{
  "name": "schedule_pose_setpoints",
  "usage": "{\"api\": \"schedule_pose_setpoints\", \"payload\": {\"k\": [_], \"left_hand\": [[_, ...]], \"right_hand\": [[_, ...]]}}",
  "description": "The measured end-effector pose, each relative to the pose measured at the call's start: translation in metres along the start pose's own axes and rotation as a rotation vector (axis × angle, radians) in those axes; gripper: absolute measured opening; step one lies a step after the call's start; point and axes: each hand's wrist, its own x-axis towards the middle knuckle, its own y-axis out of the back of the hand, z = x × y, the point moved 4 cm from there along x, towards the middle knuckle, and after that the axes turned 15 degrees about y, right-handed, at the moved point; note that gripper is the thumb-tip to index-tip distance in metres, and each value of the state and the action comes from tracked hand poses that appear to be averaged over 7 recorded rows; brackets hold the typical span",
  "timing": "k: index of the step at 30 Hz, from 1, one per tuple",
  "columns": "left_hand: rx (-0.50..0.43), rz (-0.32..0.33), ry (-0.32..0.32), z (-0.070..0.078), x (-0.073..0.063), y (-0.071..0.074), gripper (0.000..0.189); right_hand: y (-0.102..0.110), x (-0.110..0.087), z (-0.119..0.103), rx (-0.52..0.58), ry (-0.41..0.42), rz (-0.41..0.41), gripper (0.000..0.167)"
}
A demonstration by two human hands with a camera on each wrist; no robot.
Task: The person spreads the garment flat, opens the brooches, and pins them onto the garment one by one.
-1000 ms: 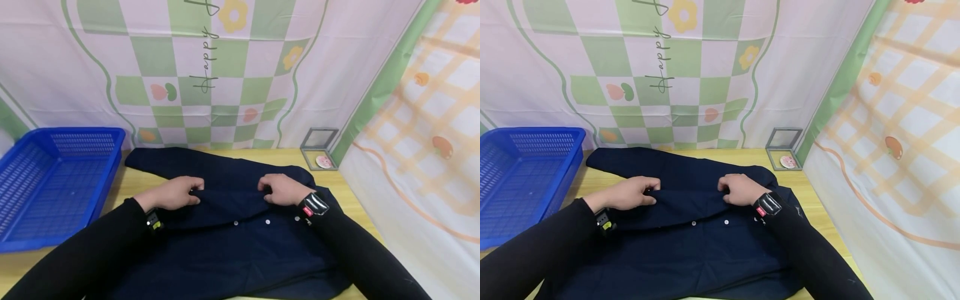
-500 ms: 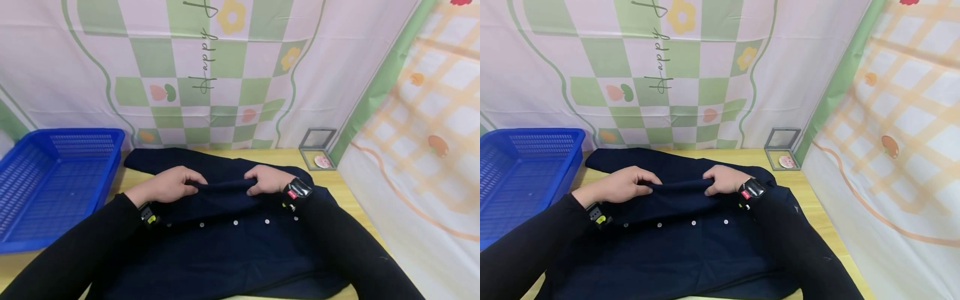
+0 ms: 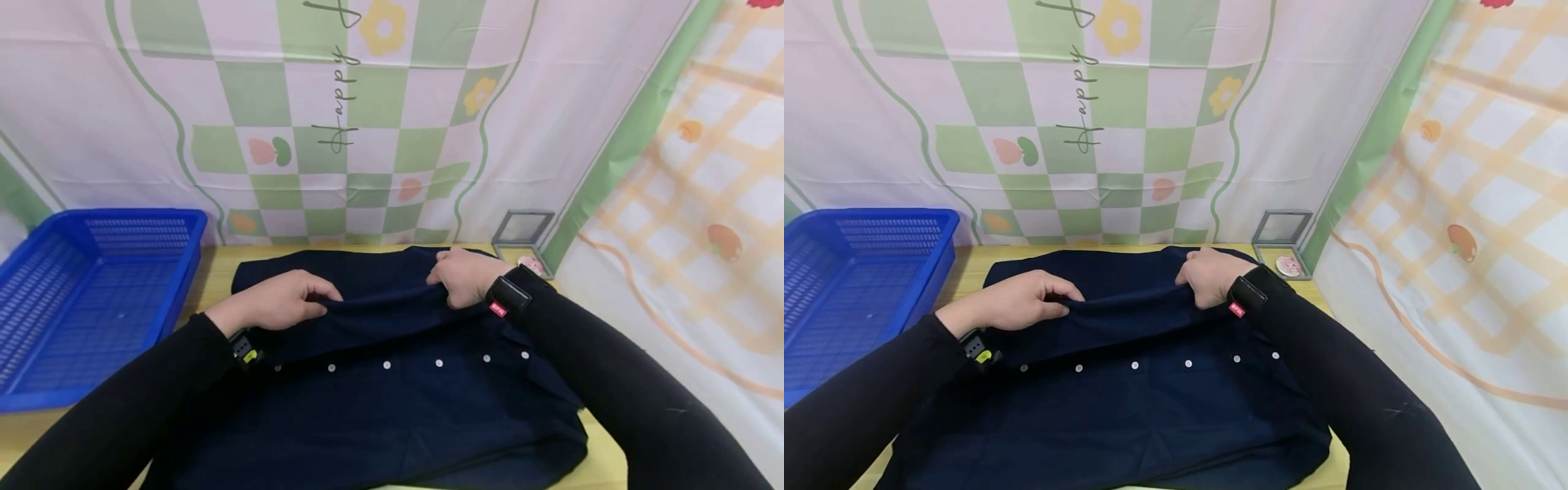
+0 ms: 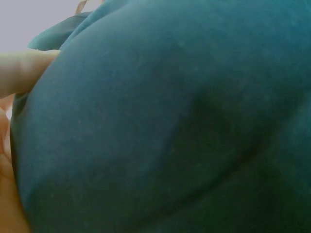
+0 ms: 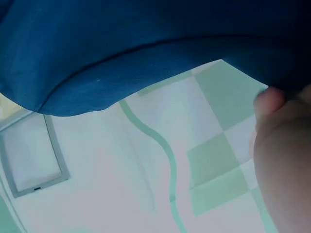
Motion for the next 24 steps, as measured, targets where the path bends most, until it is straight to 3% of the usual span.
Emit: {"api": "schedule_pose_setpoints", "payload": {"k": [7, 12, 17, 24], "left_hand": [[-0.003, -0.011, -0.003, 0.0, -0.001, 0.0, 0.029], [0.007, -0.016, -0.019, 0.0, -0.002, -0.001, 0.029], [0.028, -0.004, -0.012, 0.0, -0.004, -0.001, 0.029], [0.031, -0.005, -0.004, 0.001, -0.006, -0.001, 0.03]], "right_hand": [[0.01, -0.004, -0.008, -0.138, 0.107, 0.044, 0.024], [0.019, -0.007, -0.012, -0.15, 0.147, 0.086, 0.032], [0.024, -0.013, -0.014, -0.144, 0.191, 0.089, 0.027], [0.036, -0.022, -0.011, -0.417, 0.093, 0.271, 0.03]]}}
